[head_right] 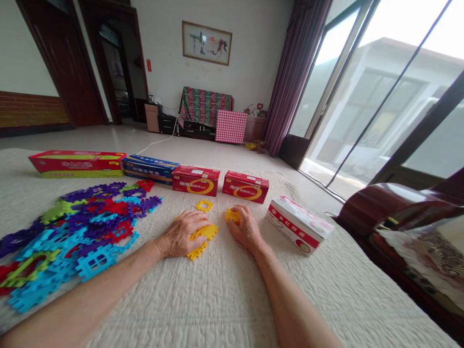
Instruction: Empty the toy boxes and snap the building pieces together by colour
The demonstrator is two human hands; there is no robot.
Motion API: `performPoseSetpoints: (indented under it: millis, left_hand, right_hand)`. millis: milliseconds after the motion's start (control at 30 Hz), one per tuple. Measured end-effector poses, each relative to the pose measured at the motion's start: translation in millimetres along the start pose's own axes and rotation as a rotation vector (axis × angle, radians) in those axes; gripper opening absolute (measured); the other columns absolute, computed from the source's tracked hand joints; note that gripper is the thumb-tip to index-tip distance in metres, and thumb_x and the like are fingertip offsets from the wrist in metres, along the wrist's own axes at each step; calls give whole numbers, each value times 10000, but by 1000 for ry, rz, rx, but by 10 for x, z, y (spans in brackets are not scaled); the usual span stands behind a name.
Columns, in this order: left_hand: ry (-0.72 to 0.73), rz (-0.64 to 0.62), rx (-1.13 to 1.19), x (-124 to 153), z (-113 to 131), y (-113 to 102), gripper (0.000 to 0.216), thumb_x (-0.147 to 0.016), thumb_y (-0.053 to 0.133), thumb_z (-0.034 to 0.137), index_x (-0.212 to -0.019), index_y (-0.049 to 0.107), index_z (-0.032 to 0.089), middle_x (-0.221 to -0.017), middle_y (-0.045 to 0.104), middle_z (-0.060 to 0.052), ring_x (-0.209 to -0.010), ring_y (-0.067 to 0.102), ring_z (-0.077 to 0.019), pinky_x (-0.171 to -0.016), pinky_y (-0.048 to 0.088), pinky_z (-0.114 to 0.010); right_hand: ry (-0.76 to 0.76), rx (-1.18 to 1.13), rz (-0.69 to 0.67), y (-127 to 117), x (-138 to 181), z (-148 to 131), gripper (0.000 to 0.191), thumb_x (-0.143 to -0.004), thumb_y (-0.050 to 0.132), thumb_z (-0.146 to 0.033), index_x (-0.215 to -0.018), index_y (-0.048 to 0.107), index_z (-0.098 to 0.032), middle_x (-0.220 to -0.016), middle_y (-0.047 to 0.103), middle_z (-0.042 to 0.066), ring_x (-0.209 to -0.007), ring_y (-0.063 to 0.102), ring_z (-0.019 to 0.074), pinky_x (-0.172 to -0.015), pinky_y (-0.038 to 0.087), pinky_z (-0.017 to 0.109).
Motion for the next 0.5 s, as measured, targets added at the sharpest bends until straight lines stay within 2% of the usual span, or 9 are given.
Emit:
performPoseSetpoints:
  millis: [133, 233, 300, 400, 500]
  left_hand:
    - [17, 33, -2, 4, 13, -26, 288, -776, 602, 297, -1046, 654, 210, -1106, 668, -60, -1071, 578, -247, -977, 392, -430]
    - [-2, 137, -2, 10, -37, -97, 298, -793, 584, 314, -1052, 653, 184, -1108, 674, -75, -1046, 599, -242, -961, 408, -420]
    - [-89, 264, 5, 30, -157, -179, 276, -830, 537, 307, -1036, 658, 168, -1081, 685, -80, -1022, 617, -228, -944, 430, -398]
    - [-292, 449, 16, 107, -415, -274, 258, -875, 454, 262, -971, 672, 165, -990, 706, -74, -958, 644, -206, -894, 474, -351]
    - [-414, 505, 20, 159, -588, -269, 250, -863, 447, 230, -932, 680, 172, -940, 711, -63, -908, 659, -196, -850, 501, -315]
  right_hand:
    - [24, 26, -37, 20, 3, 10, 328, -737, 582, -229, -1061, 589, -177, -1180, 585, 122, -1013, 596, 232, -907, 464, 384]
    - [62, 64, -68, 34, 7, 15, 377, -730, 577, -219, -1104, 573, -171, -1153, 597, 125, -987, 596, 236, -887, 466, 379]
    - [92, 91, -92, 46, 8, 23, 388, -734, 572, -218, -1120, 565, -177, -1127, 609, 118, -953, 600, 234, -854, 472, 373]
    - [109, 126, -122, 64, 6, 24, 365, -751, 560, -216, -1115, 572, -186, -1089, 623, 110, -913, 603, 230, -814, 472, 360]
    - [102, 143, -132, 77, 5, 31, 360, -764, 553, -217, -1121, 574, -180, -1081, 620, 118, -903, 601, 232, -796, 470, 358]
Point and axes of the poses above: each hand's wrist, its own x-axis away from the middle knuckle, its own y-axis out of the palm, z = x × y, the point moved 8 cm from there along -x, towards the middle knuckle
